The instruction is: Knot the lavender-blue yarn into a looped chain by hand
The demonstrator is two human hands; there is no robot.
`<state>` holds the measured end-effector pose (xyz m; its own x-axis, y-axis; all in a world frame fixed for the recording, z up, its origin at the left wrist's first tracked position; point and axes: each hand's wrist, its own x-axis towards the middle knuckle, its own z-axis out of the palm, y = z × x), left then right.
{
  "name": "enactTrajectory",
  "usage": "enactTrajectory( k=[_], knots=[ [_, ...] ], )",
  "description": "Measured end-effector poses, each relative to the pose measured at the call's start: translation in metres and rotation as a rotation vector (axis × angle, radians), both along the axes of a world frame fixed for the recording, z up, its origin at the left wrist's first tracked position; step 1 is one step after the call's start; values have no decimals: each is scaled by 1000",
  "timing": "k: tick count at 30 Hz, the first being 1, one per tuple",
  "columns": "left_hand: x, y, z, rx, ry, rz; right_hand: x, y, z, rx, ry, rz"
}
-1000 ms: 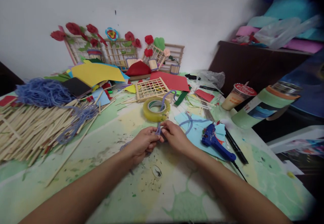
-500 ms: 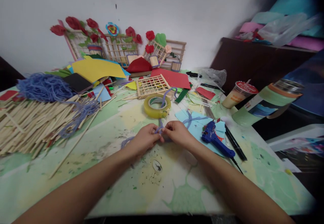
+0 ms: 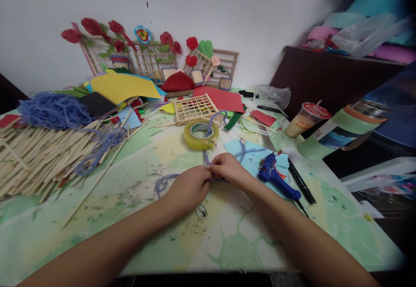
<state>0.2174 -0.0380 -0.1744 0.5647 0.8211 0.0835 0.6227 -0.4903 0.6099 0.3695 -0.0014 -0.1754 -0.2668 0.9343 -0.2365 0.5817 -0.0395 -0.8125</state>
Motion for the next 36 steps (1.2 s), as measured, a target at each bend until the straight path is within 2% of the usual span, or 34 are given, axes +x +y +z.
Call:
enactTrajectory(
  k=[5,9,12,15,18,22,26,28,33,36],
  knots=[
    [-1,-4,7,64,123,-16,0,2,-4,-62,34,-45],
    [-7,4,19,93,144,-29,-1,2,-3,-90,132,-101],
    [-12,13,21,-78,-18,-35,-2,1,-1,-111,183,-125],
    [-15,19,15,-284,-211,3,-1,1,2,-93,147,-121],
    [-15,20,10,-346,-291,73,1,2,3,-100,133,-114],
    [-14,21,13,-378,-378,171,1,2,4,-111,128,-94],
    [-11,20,18,-646,-621,213,0,0,7,-125,139,-105],
    [-9,19,18,-703,-654,232,-1,-1,9,-152,165,-107],
    [-9,22,13,-639,-619,269,-1,-2,12,-178,189,-97],
    [-13,25,12,-437,-400,258,-1,-1,11,-179,187,-90]
  ],
)
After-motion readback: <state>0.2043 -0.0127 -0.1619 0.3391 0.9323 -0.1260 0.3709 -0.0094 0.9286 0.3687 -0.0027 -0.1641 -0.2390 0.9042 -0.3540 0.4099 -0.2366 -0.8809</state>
